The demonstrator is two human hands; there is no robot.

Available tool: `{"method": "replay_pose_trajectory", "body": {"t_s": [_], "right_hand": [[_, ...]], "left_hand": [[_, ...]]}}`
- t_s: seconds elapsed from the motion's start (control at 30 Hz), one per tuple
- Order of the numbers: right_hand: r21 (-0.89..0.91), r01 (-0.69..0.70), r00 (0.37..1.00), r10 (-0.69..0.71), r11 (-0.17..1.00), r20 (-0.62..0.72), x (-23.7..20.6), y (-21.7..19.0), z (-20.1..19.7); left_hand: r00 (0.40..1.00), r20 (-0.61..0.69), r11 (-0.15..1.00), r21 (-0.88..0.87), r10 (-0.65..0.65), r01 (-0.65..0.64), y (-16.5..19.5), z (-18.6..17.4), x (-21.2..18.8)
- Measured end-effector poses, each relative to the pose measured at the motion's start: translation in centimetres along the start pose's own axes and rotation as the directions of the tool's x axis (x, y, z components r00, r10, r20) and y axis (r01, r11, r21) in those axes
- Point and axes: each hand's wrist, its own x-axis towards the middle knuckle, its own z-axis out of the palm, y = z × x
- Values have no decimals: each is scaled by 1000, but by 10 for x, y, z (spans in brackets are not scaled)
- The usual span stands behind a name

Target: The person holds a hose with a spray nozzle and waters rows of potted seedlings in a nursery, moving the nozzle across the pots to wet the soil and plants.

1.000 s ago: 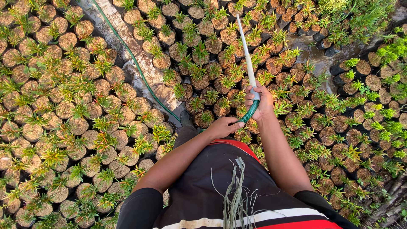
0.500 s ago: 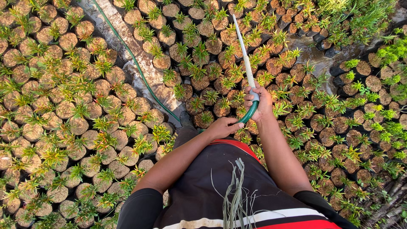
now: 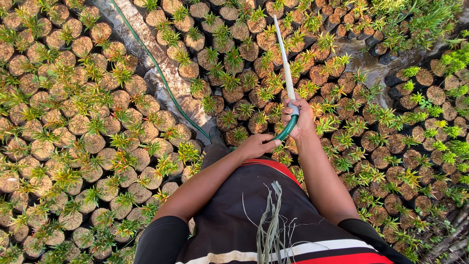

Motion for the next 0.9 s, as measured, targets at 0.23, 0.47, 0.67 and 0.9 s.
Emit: {"method": "replay_pose_trajectory", "body": {"t_s": [0.23, 0.47, 0.67, 0.9], "right_hand": [[28, -17, 999, 16, 999, 35, 0, -2, 2], [55, -17, 999, 15, 998, 41, -1, -1, 1], [50, -19, 1000, 18, 999, 13, 0, -2, 3], [43, -15, 1000, 15, 999, 1, -1, -3, 7]], "left_hand": [[1000, -18, 999, 38, 5, -4, 2, -1, -2], [1000, -25, 999, 44, -16, 17, 1, -1, -2], [999, -51, 998, 62, 11, -7, 0, 1, -1], [997, -79, 996, 90, 6, 1, 1, 1, -2]]}}
